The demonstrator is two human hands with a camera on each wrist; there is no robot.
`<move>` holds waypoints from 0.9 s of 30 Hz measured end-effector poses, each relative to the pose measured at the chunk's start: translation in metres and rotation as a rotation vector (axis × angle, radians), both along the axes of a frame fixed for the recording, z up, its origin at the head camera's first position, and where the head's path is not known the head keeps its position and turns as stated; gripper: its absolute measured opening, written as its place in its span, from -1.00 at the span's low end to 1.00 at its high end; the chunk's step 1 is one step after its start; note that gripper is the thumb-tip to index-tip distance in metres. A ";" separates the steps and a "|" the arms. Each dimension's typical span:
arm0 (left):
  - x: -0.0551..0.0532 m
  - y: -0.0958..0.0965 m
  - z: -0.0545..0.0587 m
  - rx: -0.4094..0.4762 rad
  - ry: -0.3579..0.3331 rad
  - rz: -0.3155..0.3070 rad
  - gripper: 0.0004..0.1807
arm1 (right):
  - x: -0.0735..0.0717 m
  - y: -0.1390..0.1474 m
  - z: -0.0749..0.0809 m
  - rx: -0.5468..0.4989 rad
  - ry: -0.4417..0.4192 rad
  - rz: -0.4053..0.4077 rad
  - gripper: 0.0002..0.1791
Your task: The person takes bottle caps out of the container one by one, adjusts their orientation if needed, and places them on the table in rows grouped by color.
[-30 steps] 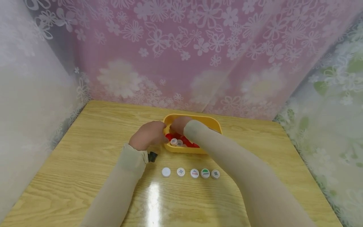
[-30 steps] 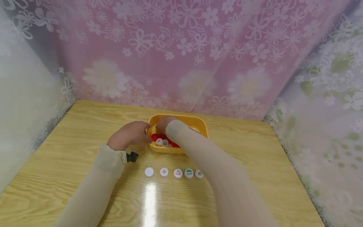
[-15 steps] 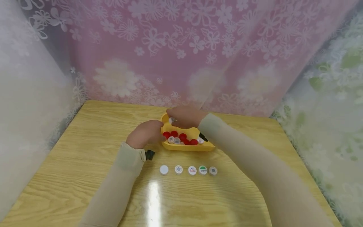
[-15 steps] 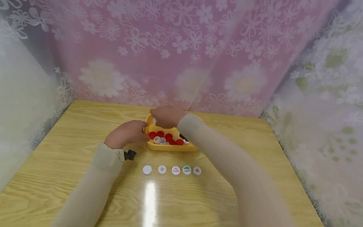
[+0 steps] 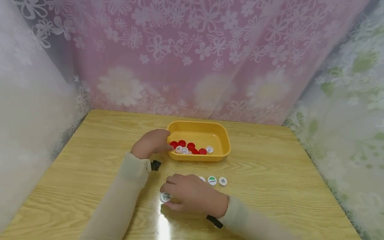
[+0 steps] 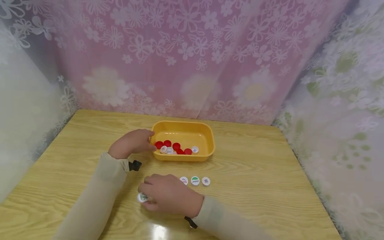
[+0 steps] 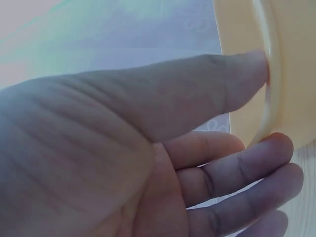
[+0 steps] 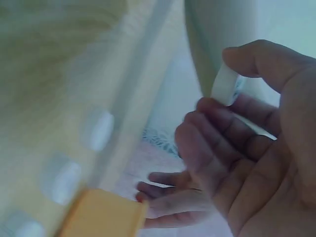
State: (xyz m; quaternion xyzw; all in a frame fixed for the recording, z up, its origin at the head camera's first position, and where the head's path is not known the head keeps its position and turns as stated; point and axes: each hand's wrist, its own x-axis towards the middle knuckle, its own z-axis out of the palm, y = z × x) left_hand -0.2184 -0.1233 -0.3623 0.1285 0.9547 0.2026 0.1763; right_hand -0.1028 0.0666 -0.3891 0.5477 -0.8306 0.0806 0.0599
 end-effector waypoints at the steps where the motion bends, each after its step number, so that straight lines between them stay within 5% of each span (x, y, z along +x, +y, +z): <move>1: 0.000 0.000 0.000 0.000 0.003 -0.001 -0.23 | 0.002 0.000 -0.005 0.012 -0.012 -0.029 -0.81; 8: -0.002 0.002 0.001 -0.003 0.012 -0.001 -0.23 | 0.000 0.003 -0.018 0.038 -0.032 -0.197 -0.73; 17: -0.002 0.003 0.003 -0.015 -0.009 0.017 -0.21 | -0.003 0.000 -0.034 0.144 -0.077 -0.228 -0.79; 27: -0.002 0.001 0.000 -0.010 -0.018 0.031 -0.21 | -0.005 -0.004 -0.044 0.126 -0.071 -0.168 -0.79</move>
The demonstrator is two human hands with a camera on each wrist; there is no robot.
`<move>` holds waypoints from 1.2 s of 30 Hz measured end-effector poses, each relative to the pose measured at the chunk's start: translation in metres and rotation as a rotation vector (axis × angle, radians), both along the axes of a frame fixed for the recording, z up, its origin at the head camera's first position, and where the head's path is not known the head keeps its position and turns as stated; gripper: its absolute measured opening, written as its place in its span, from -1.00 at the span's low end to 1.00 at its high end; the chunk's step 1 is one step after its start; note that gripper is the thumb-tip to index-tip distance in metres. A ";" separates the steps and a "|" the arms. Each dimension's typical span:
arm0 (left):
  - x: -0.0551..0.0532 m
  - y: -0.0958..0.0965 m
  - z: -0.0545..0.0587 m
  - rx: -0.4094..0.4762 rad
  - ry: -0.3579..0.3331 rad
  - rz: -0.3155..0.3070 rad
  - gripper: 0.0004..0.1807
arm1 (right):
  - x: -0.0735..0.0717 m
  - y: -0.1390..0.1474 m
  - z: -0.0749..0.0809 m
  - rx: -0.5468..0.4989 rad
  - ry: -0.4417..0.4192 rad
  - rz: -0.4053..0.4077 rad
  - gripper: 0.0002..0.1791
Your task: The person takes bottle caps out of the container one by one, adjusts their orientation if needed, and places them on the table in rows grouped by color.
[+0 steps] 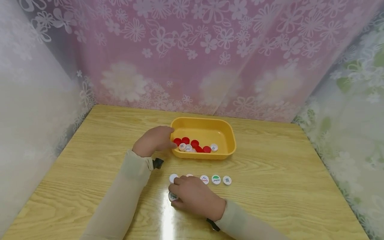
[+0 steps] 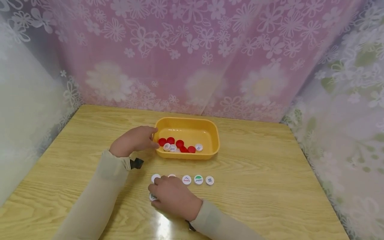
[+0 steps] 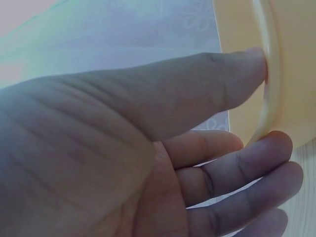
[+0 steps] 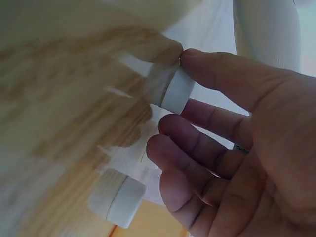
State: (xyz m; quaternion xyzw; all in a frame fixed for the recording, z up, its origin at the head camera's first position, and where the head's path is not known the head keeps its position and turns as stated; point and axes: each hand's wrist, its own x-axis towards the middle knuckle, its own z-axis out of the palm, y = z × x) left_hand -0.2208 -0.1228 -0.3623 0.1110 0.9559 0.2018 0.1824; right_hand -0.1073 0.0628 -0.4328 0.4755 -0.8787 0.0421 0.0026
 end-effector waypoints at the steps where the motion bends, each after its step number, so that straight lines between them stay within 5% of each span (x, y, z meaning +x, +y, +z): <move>1: 0.000 0.000 0.000 0.002 -0.001 0.001 -0.21 | 0.000 0.000 0.000 -0.003 0.004 0.002 -0.78; 11: 0.003 -0.003 0.000 0.019 0.024 0.012 -0.21 | 0.001 0.004 0.009 0.033 0.058 0.059 -0.83; 30: -0.003 -0.002 0.003 0.015 0.036 0.018 -0.20 | -0.002 0.007 0.019 0.058 0.004 0.031 -0.86; 36: -0.001 -0.001 -0.002 0.011 0.007 0.015 -0.20 | -0.013 0.017 0.041 -0.014 -0.025 0.003 -0.79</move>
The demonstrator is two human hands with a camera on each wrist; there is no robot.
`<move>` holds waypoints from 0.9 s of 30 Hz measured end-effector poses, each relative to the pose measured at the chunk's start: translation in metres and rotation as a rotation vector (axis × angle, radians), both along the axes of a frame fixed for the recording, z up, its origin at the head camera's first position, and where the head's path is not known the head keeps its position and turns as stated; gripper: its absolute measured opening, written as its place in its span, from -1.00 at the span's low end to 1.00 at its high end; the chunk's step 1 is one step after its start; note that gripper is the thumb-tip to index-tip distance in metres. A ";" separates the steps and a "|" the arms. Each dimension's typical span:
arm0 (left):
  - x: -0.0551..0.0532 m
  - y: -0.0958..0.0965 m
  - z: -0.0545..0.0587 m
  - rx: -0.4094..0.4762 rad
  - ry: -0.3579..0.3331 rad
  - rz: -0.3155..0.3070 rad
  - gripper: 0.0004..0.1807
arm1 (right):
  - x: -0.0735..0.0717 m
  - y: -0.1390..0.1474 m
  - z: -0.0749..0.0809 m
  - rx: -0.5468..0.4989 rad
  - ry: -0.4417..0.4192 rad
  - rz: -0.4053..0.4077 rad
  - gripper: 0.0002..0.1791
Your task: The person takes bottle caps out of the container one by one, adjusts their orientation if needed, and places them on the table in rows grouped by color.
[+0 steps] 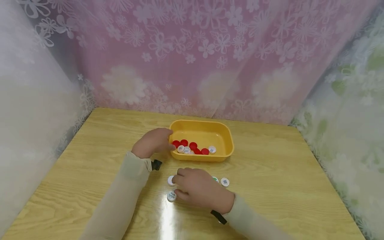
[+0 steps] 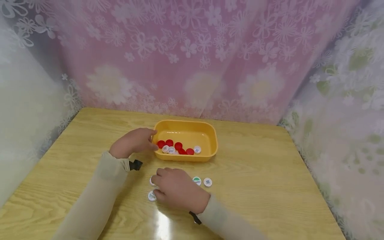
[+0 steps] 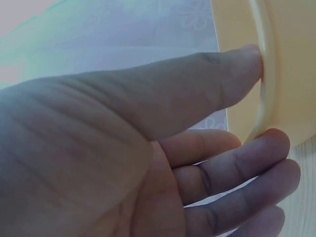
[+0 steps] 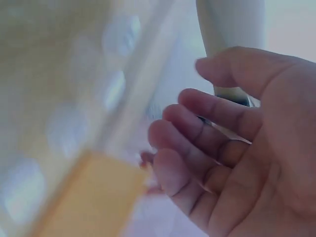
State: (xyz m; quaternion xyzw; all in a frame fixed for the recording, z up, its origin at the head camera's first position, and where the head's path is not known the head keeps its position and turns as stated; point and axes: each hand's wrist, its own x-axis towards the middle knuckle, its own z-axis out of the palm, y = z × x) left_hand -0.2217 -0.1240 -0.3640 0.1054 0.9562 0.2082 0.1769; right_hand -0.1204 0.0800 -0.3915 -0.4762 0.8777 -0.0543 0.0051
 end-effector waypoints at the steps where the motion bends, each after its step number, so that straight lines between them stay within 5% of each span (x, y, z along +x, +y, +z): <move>1: 0.000 -0.001 -0.001 -0.003 -0.002 -0.004 -0.20 | -0.005 0.003 0.007 -0.008 0.010 -0.008 -0.77; 5: -0.002 -0.007 0.001 -0.010 0.005 0.014 -0.20 | -0.042 0.015 0.043 -0.047 0.023 -0.053 -0.80; 8: -0.004 -0.013 0.004 -0.007 0.002 0.031 -0.19 | -0.079 0.025 0.059 -0.058 -0.046 -0.127 -0.86; 15: -0.007 -0.016 0.008 0.027 -0.019 0.044 -0.18 | -0.142 0.054 0.047 0.125 -0.180 -0.288 -0.83; 20: -0.008 -0.012 0.004 0.032 -0.018 0.029 -0.18 | -0.158 0.068 0.028 0.254 -0.218 -0.315 -0.73; 27: -0.004 0.001 -0.001 0.040 -0.041 0.010 -0.17 | -0.149 0.083 0.006 0.385 -0.218 -0.291 -0.85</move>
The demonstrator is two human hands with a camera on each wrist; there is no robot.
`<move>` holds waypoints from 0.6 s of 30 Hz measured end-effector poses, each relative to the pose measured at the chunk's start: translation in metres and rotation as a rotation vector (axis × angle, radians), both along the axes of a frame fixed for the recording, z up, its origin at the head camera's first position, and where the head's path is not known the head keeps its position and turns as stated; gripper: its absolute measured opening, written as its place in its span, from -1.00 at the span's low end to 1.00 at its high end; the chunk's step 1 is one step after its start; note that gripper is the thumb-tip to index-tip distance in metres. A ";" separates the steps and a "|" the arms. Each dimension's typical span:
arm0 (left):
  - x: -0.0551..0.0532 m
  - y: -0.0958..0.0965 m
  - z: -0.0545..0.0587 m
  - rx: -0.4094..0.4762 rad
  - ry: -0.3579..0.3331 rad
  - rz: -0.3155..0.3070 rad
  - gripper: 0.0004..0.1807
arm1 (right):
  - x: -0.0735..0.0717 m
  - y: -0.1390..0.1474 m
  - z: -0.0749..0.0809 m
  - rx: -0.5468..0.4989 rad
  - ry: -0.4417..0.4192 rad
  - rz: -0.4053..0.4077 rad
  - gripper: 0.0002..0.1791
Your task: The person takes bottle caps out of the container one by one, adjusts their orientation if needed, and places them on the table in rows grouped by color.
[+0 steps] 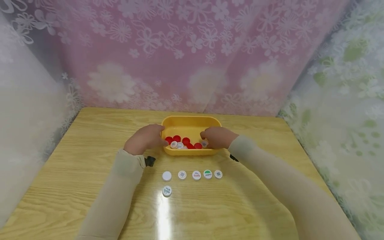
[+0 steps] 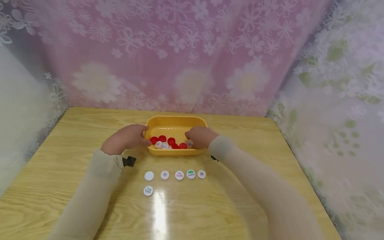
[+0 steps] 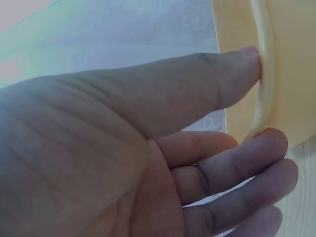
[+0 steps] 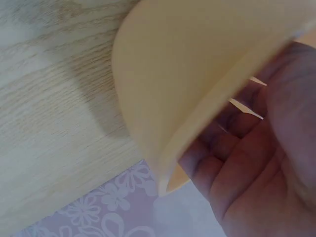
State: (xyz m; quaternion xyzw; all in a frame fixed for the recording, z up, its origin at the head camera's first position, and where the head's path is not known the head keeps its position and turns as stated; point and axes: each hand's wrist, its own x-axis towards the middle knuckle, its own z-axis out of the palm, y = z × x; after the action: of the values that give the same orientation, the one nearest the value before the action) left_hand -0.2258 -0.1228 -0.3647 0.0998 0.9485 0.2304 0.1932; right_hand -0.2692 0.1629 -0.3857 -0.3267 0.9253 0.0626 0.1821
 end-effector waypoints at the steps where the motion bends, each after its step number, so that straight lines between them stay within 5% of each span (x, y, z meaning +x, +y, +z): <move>1: 0.000 0.000 0.000 0.000 0.000 0.002 -0.17 | 0.000 0.000 -0.002 0.005 0.002 0.004 -0.87; 18: -0.003 -0.002 -0.002 -0.009 0.010 -0.002 -0.17 | -0.010 -0.009 -0.011 -0.051 -0.051 -0.004 -0.81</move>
State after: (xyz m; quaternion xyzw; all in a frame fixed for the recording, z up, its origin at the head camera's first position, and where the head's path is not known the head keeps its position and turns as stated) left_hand -0.2284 -0.1246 -0.3669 0.1012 0.9504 0.2251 0.1894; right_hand -0.2793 0.1542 -0.3971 -0.3309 0.9223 0.0301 0.1973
